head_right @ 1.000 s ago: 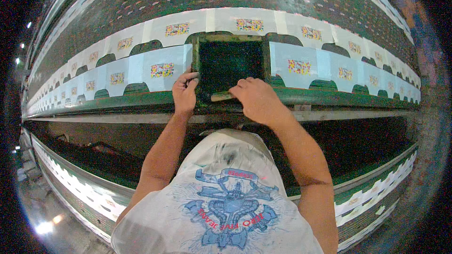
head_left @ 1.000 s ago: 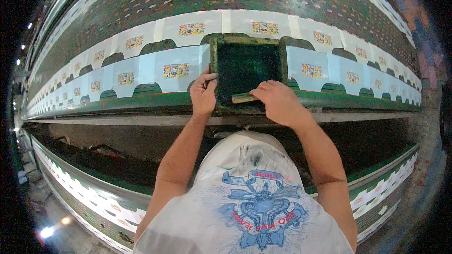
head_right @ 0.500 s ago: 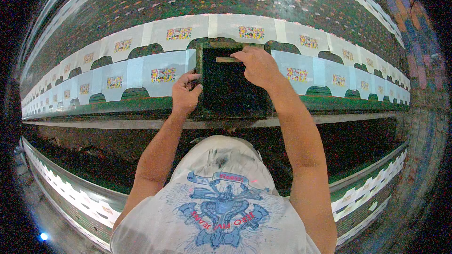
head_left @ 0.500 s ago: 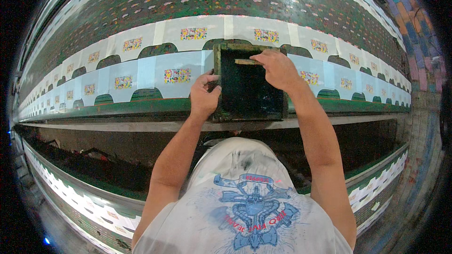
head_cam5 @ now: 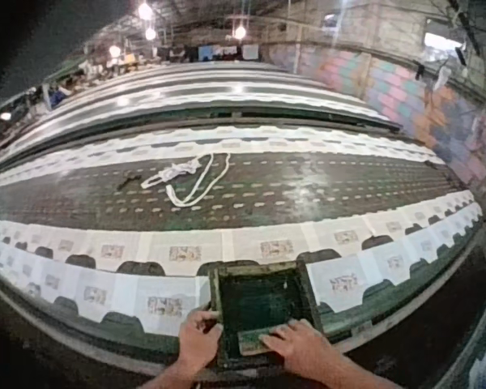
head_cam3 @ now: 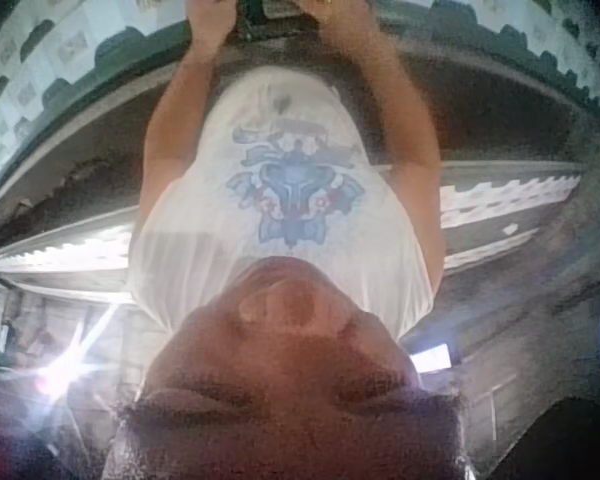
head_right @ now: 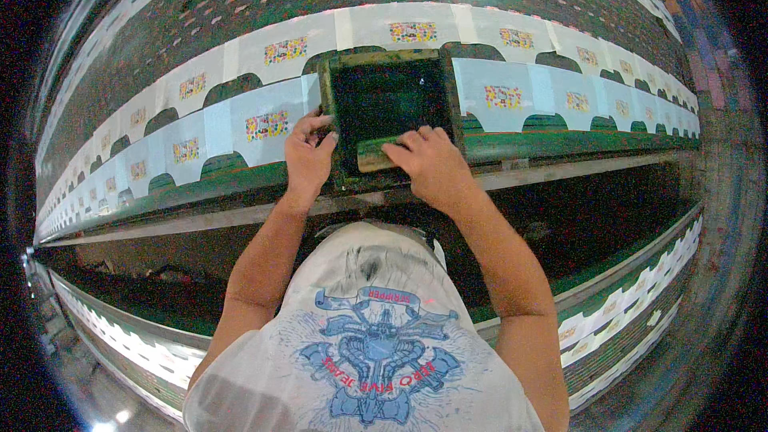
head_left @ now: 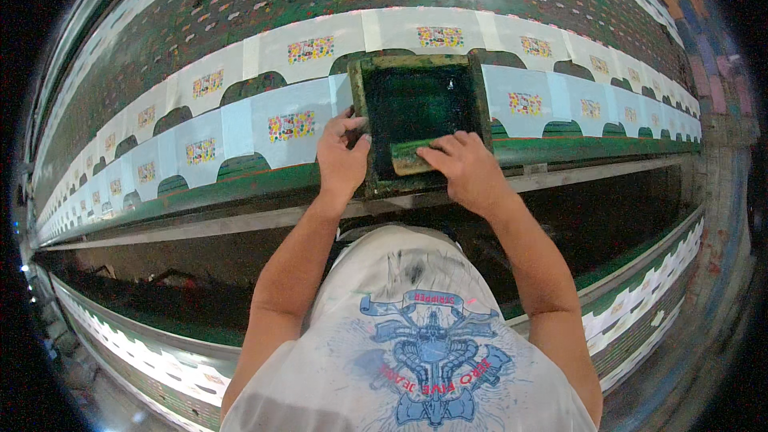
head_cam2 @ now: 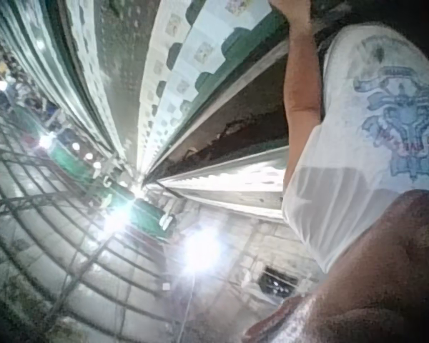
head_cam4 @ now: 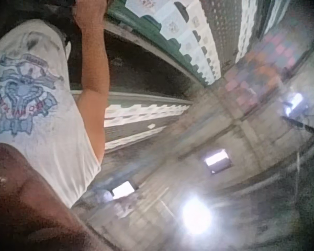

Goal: The person holds a screen printing frame over a conveyor of printed sheets and repeatedly uses a squeegee to spread green ink across the screen. The person maintains steady pressure and motion while the conveyor moves the sheets beneath the frame.

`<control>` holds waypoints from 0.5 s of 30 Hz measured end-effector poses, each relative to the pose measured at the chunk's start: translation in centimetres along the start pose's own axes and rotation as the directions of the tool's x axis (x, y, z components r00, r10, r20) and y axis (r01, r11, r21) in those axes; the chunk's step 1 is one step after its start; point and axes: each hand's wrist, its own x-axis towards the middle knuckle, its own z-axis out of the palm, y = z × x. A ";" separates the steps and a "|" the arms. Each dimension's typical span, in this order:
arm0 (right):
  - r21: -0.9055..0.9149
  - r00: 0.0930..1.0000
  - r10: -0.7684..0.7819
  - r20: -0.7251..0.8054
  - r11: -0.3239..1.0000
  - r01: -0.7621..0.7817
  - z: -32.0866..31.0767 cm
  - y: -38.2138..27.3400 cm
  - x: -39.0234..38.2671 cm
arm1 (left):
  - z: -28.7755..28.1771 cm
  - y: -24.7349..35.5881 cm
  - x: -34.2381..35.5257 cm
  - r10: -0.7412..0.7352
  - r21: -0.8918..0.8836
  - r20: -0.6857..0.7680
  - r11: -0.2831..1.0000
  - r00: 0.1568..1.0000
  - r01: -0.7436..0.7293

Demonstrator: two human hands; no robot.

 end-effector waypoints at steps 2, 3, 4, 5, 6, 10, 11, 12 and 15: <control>0.002 0.999 0.027 0.017 1.000 -0.027 -0.2 -1.3 -0.9 | 0.1 -0.4 -0.2 0.028 -0.011 -0.014 1.000 0.999 -0.029; -0.015 0.999 0.028 -0.025 0.999 -0.029 0.5 -1.5 -1.5 | 0.2 -0.9 -0.2 0.042 -0.017 -0.021 0.999 0.999 -0.042; -0.004 0.999 0.037 -0.029 0.999 -0.038 0.7 -1.7 -1.8 | 0.5 -1.6 -0.4 0.084 -0.013 -0.041 0.996 0.996 -0.084; 0.007 0.998 0.046 -0.033 0.999 -0.046 0.8 -1.9 -1.9 | 0.7 -2.2 -0.5 0.125 -0.010 -0.062 0.992 0.990 -0.126; 0.018 0.998 0.054 -0.037 0.998 -0.053 0.8 -2.0 -2.0 | 1.0 -2.9 -0.6 0.166 -0.005 -0.084 0.986 0.983 -0.167; 0.091 0.996 0.094 -0.006 0.991 -0.093 0.4 -2.6 -2.6 | 1.8 -2.6 -1.2 0.230 0.139 -0.101 0.967 0.968 -0.215; 0.105 0.994 0.108 -0.002 0.989 -0.107 0.3 -2.7 -2.8 | 1.9 -1.8 -1.4 0.236 0.160 -0.101 0.963 0.966 -0.218; 0.119 0.993 0.122 0.001 0.985 -0.121 0.2 -2.8 -3.0 | 2.0 -1.3 -1.6 0.243 0.181 -0.102 0.958 0.965 -0.222; 0.162 0.985 0.105 -0.140 0.983 -0.081 0.5 -2.1 -4.2 | 2.0 -1.5 -1.6 0.235 0.262 -0.095 0.943 0.967 -0.204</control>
